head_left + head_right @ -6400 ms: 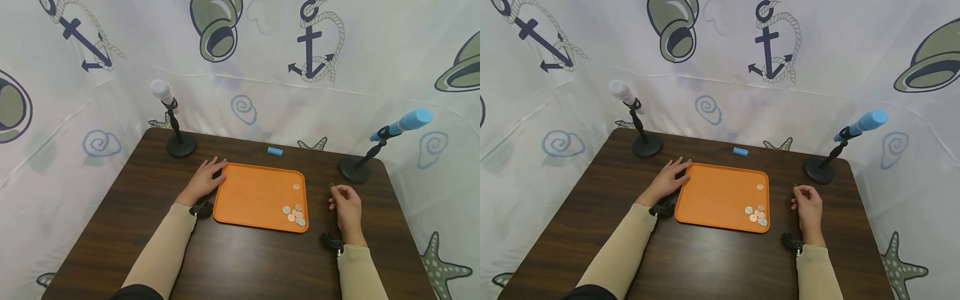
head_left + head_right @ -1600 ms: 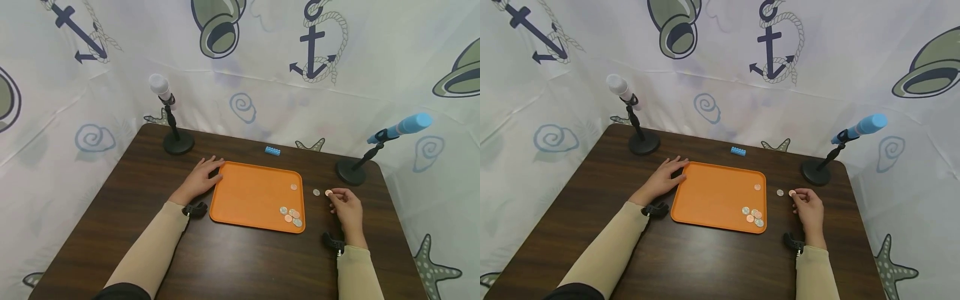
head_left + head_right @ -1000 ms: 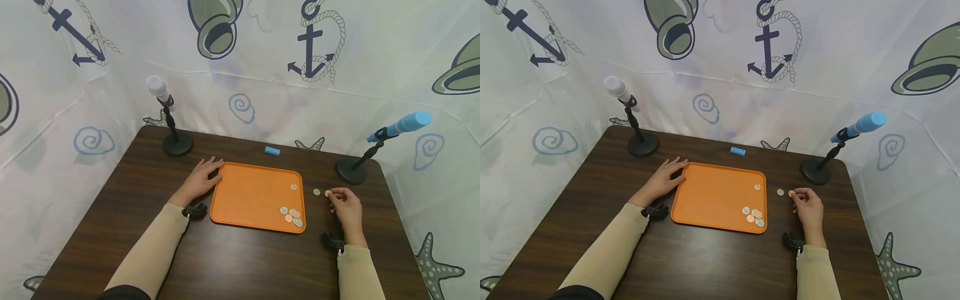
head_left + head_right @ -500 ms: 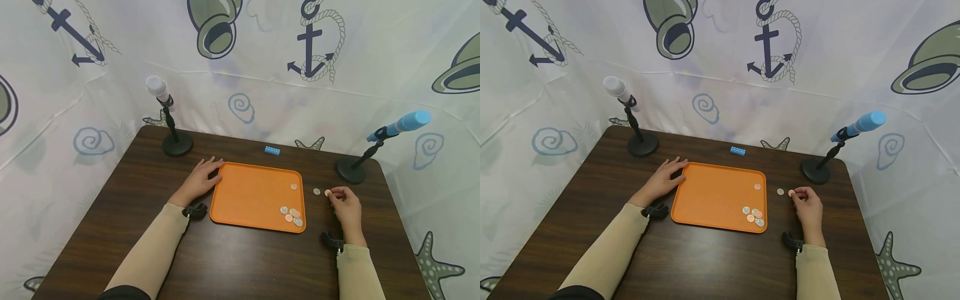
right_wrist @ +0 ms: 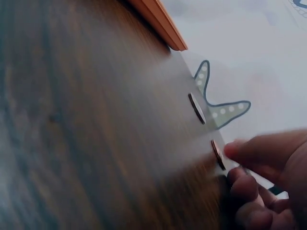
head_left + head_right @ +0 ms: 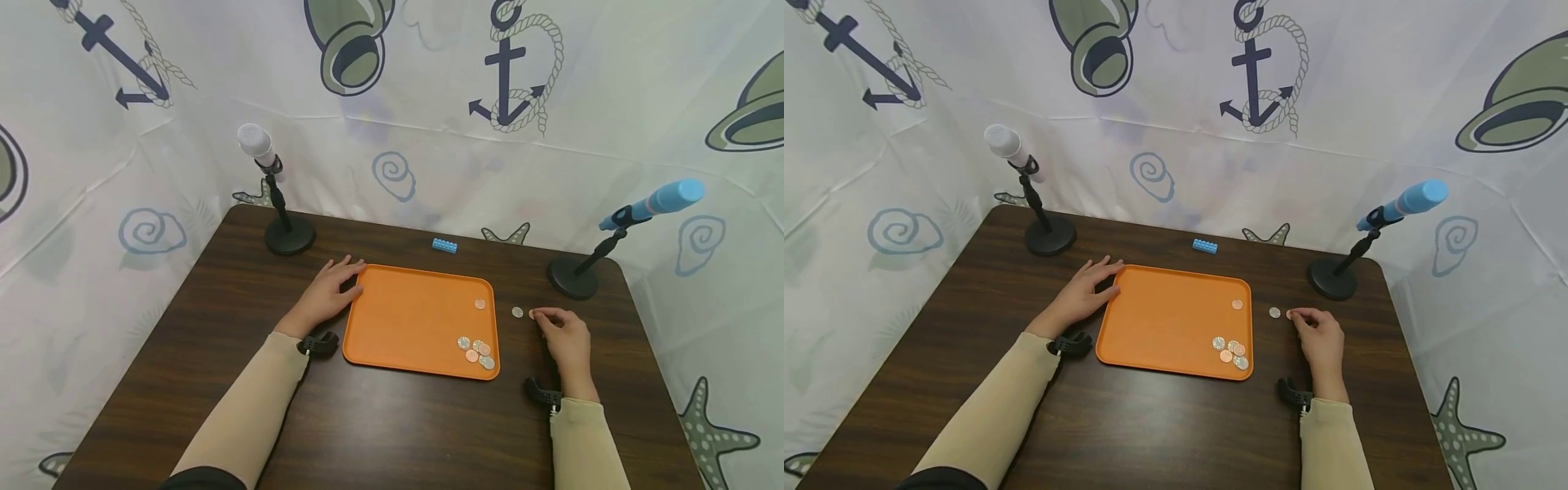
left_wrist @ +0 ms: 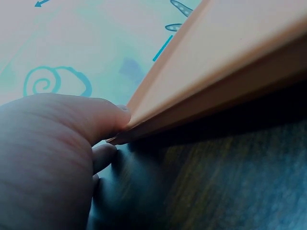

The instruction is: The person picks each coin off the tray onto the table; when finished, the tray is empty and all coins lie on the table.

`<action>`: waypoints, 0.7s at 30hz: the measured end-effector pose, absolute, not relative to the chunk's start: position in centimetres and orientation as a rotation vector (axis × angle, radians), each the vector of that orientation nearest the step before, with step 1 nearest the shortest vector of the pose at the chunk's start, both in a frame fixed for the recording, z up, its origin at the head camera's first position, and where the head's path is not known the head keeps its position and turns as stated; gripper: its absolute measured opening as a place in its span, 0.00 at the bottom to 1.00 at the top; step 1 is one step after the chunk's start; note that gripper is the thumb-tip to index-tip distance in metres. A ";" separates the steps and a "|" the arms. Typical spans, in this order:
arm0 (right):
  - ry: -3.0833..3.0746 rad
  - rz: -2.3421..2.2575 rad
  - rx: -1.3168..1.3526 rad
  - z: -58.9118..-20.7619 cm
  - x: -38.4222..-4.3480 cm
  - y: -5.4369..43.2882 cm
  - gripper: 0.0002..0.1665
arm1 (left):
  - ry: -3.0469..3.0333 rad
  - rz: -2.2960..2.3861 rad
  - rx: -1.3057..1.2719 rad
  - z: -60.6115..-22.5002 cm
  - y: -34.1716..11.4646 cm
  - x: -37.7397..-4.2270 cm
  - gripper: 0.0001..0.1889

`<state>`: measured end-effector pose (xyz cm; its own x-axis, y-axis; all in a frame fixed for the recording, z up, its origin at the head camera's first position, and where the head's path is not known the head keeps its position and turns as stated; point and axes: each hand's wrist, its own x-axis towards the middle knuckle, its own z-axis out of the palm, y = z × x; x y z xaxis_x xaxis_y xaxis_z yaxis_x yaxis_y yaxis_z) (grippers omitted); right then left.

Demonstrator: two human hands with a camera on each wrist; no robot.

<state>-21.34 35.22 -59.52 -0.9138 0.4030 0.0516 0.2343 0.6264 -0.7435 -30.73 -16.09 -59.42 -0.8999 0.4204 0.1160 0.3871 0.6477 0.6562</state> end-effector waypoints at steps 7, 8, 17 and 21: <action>-2.379 1.582 -0.550 -59.1 -20.9 34.5 0.18 | 2.801 1.088 0.677 -59.7 -16.0 -30.6 0.32; -2.386 1.586 -0.535 -58.7 -20.8 34.3 0.18 | 2.798 1.092 0.676 -59.8 -16.0 -30.6 0.32; -3.015 0.985 0.092 -53.7 -22.2 31.3 0.13 | 2.812 1.108 0.682 -59.6 -16.2 -30.5 0.32; -3.072 0.978 0.222 -53.1 -23.3 29.6 0.14 | 2.809 1.102 0.692 -59.5 -16.3 -30.6 0.32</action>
<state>-23.30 29.61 -53.12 -0.9866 -0.1572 -0.0435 -0.1031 0.8078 -0.5804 -30.59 -16.27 -59.48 -0.8990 0.4219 0.1173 0.3891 0.6467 0.6560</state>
